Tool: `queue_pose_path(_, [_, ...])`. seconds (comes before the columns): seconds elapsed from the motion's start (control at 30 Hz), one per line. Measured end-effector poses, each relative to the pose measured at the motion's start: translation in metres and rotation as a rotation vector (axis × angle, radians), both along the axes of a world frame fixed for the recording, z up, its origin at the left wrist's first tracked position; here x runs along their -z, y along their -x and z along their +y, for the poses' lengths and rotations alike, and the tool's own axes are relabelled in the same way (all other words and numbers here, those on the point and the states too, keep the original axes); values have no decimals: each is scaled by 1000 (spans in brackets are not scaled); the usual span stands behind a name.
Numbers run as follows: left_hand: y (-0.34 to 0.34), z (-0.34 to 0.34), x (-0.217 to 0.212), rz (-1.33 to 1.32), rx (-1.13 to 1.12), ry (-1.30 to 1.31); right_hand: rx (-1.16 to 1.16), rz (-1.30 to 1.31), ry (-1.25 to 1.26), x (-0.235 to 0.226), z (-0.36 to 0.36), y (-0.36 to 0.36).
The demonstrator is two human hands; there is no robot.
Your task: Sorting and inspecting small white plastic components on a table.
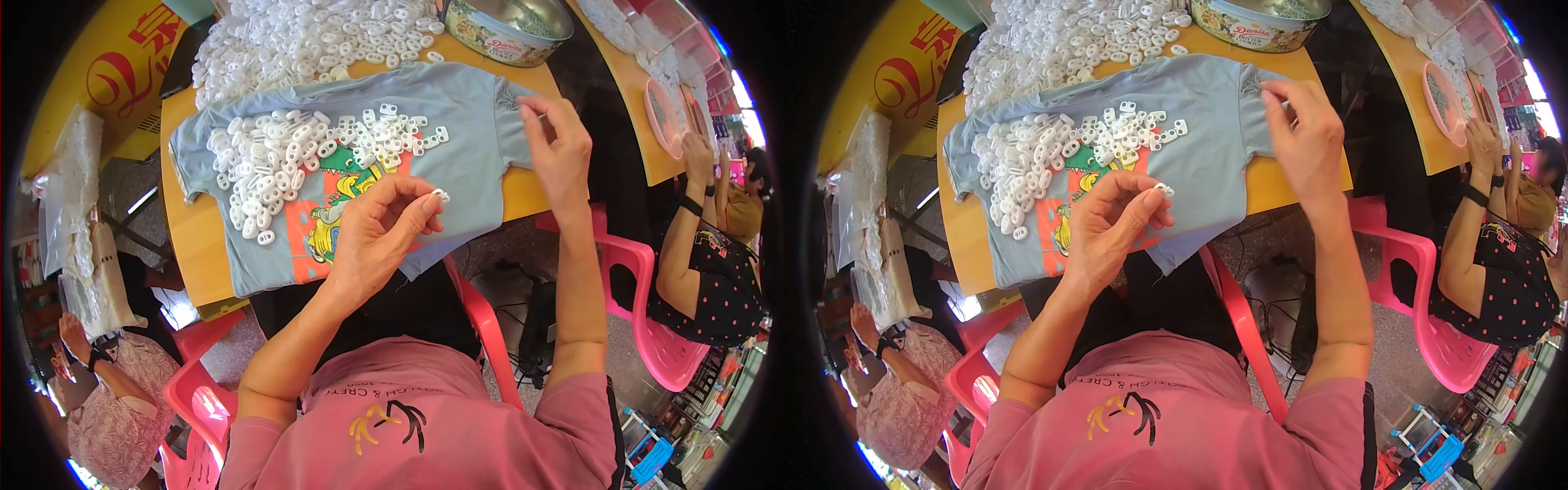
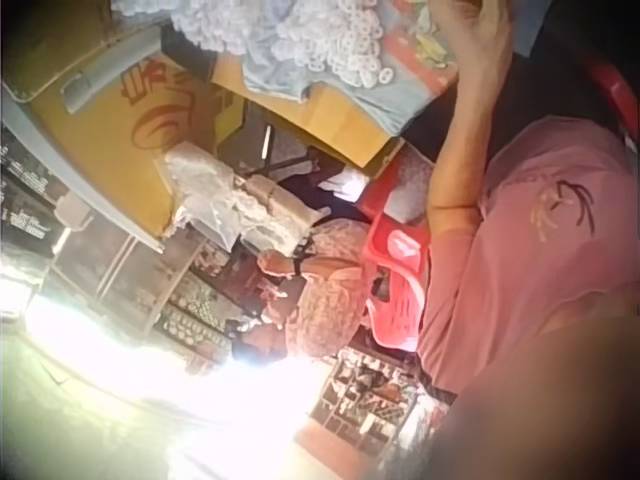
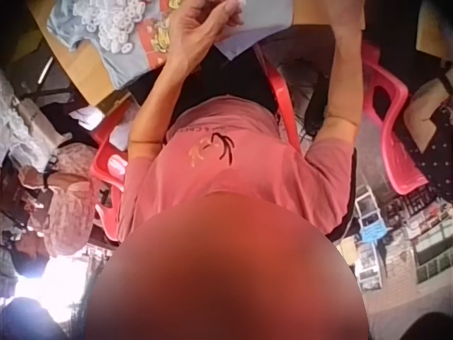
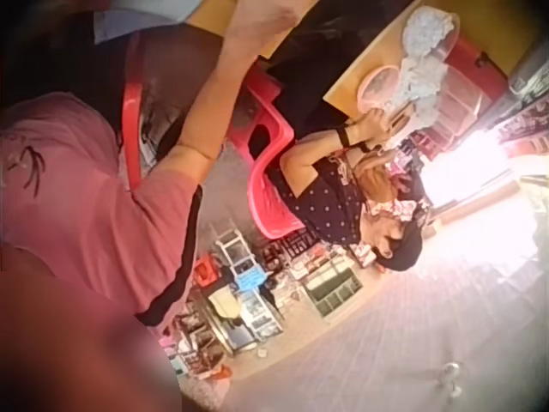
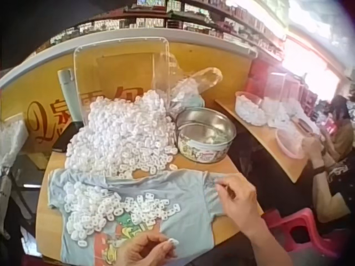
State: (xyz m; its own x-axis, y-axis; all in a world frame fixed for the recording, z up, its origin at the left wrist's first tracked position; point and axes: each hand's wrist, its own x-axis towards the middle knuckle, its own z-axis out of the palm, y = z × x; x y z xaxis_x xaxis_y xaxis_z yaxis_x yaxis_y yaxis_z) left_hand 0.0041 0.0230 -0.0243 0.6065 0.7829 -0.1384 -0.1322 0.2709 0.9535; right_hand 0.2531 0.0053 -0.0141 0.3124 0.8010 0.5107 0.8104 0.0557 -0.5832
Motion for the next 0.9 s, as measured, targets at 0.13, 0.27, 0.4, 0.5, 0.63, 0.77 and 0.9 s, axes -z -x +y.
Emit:
queue_pose_path(0.13, [2, 1, 0, 1, 9, -2, 67, -160, 123, 2, 0, -19])
queue_pose_path(0.27, [3, 1, -1, 36, 13, 7, 74, -186, 168, 6, -5, -22])
queue_pose_path(0.4, [2, 1, -1, 46, 14, 4, 85, -182, 150, -2, -2, -21])
queue_pose_path(0.5, [2, 1, 1, 39, 16, -3, 21, -276, 110, -4, 9, -20])
queue_pose_path(0.63, [2, 2, 2, 30, 15, -4, -101, -479, 132, -6, 19, -20])
queue_pose_path(0.77, [2, 2, 1, 30, 15, 0, -125, -428, 219, -4, 21, -28])
queue_pose_path(0.9, [3, 2, 3, 15, 14, -4, -235, -404, 207, -6, 24, -34])
